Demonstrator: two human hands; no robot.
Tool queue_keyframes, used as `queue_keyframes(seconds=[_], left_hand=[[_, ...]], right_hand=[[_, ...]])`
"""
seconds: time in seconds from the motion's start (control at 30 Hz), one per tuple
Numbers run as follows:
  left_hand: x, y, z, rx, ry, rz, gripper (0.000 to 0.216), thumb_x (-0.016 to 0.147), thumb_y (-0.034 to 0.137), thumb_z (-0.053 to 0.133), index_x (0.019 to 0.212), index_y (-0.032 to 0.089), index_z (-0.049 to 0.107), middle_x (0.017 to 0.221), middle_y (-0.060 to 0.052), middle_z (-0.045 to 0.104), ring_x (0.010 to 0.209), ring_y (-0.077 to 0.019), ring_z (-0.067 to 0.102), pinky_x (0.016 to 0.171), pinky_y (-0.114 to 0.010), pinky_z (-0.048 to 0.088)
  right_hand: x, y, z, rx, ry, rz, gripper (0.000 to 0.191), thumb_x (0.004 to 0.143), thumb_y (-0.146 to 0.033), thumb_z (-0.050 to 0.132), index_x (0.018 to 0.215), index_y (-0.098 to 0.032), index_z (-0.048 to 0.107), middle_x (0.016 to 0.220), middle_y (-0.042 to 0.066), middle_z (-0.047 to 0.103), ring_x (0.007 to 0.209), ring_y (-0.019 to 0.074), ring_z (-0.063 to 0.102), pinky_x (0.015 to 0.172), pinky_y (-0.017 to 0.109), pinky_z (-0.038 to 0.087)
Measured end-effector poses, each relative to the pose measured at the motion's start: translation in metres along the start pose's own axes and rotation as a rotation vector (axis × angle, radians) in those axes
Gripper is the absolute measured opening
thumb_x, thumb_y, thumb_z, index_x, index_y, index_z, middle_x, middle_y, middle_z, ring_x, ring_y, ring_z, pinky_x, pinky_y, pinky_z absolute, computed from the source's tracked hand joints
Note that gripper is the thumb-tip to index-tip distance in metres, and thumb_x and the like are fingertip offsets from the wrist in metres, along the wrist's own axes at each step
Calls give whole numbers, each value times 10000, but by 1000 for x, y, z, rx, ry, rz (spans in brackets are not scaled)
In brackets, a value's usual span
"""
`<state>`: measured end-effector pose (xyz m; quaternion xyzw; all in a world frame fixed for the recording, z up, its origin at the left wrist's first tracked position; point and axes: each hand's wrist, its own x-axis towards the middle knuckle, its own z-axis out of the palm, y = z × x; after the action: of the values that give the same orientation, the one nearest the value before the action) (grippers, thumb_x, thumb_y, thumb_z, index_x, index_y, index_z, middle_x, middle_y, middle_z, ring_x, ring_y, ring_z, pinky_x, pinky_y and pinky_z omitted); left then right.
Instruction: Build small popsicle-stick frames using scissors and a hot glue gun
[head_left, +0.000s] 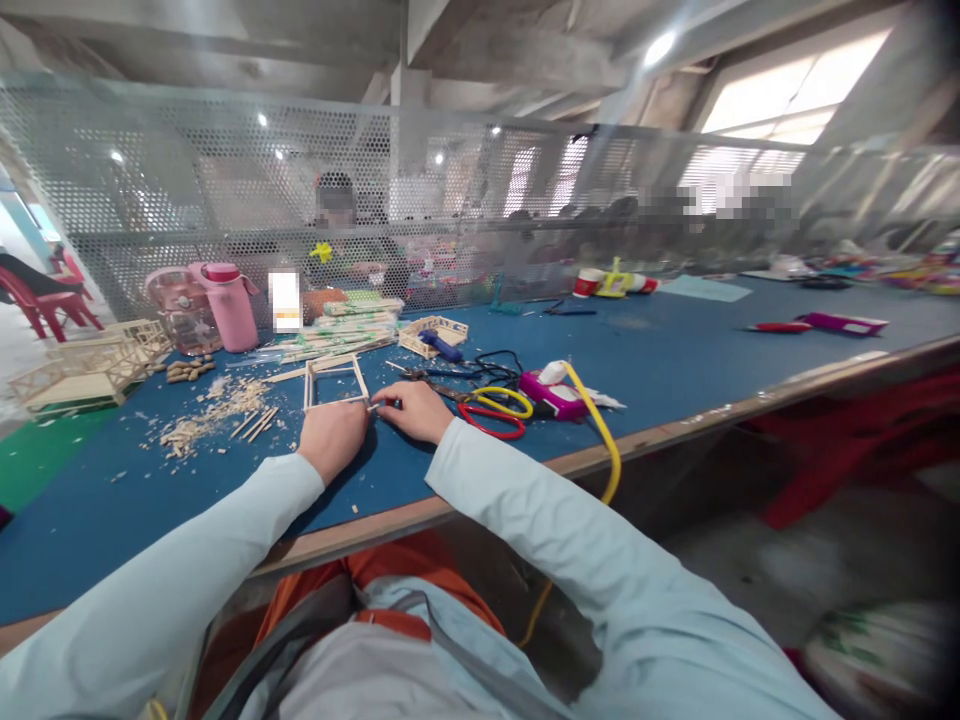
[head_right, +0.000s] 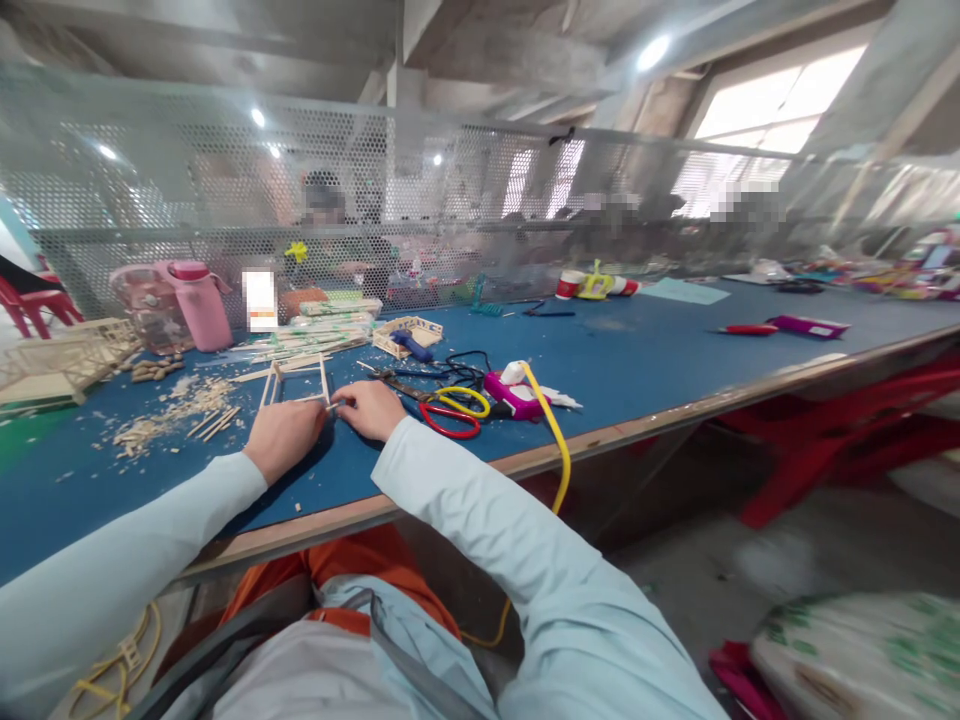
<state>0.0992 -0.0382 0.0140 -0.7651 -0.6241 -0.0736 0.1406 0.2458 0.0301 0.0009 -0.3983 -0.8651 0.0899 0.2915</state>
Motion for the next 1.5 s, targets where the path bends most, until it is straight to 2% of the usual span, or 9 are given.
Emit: queue_keyframes(seconds=[0.17, 0.33, 0.53, 0.7, 0.8, 0.9, 1.07, 1.27, 1.5], left_hand=[[-8, -10, 3, -22, 119, -14, 396, 902, 314, 284, 837, 178, 650, 756, -123, 692, 680, -255, 659, 539, -286, 410], [-12, -19, 6, -90, 238, 81, 362, 904, 343, 325, 820, 210, 651, 757, -59, 687, 639, -170, 617, 504, -234, 323], [-13, -14, 5, -117, 475, 319, 346, 900, 304, 361, 722, 198, 638, 678, -37, 585, 636, -128, 508, 497, -224, 282], [-15, -10, 3, -203, 617, 435, 311, 887, 272, 384, 729, 191, 640, 705, -43, 530, 656, -142, 441, 547, -244, 334], [-15, -9, 1, -403, 632, 452, 269, 869, 278, 418, 782, 182, 654, 738, -52, 519, 686, -145, 448, 625, -262, 394], [-13, -6, -5, -724, 558, 337, 253, 851, 322, 456, 816, 176, 660, 905, -90, 542, 861, -170, 499, 773, -300, 425], [-12, 1, -18, -1257, 168, 301, 326, 796, 444, 517, 724, 147, 629, 894, -88, 569, 809, -163, 545, 721, -287, 446], [-25, 2, -24, -1522, -255, 284, 408, 726, 540, 565, 710, 132, 584, 510, 54, 371, 404, -43, 311, 384, -195, 236], [-27, -1, -26, -1593, -255, 277, 349, 700, 482, 624, 701, 133, 611, 630, 3, 505, 503, -68, 427, 446, -199, 352]], right_hand=[[4, 19, -24, -40, 361, 247, 287, 771, -215, 448, 970, -160, 648, 769, 34, 671, 654, 121, 567, 644, 212, 413], [-1, 28, -35, -423, 97, 514, 245, 756, -339, 499, 729, -176, 679, 790, 93, 687, 777, 195, 620, 664, 254, 424], [-9, 8, -26, -622, -140, 489, 239, 804, -221, 478, 880, -112, 677, 971, 184, 661, 923, 256, 620, 735, 314, 443], [-10, 1, -42, -620, -58, 508, 297, 886, -189, 330, 1015, -94, 580, 902, 179, 662, 868, 239, 634, 707, 314, 435], [-15, -3, -65, -453, 217, 533, 280, 906, -257, 303, 959, -133, 549, 791, 125, 643, 751, 200, 621, 646, 279, 419], [-30, -14, -82, 168, 454, 428, 286, 879, -404, 364, 735, -186, 482, 588, 3, 516, 516, 114, 490, 494, 214, 359], [-62, -48, -68, 1141, 298, 364, 354, 728, -484, 589, 704, -220, 355, 499, -102, 274, 383, 47, 196, 352, 153, 166], [-67, -65, -35, 1255, 154, 116, 298, 670, -362, 494, 923, -241, 395, 915, 75, 565, 711, 161, 543, 586, 294, 439], [-52, -53, -31, 1277, 71, 37, 694, 504, -217, 401, 1190, -217, 300, 1143, 124, 546, 984, 239, 571, 779, 426, 470]])
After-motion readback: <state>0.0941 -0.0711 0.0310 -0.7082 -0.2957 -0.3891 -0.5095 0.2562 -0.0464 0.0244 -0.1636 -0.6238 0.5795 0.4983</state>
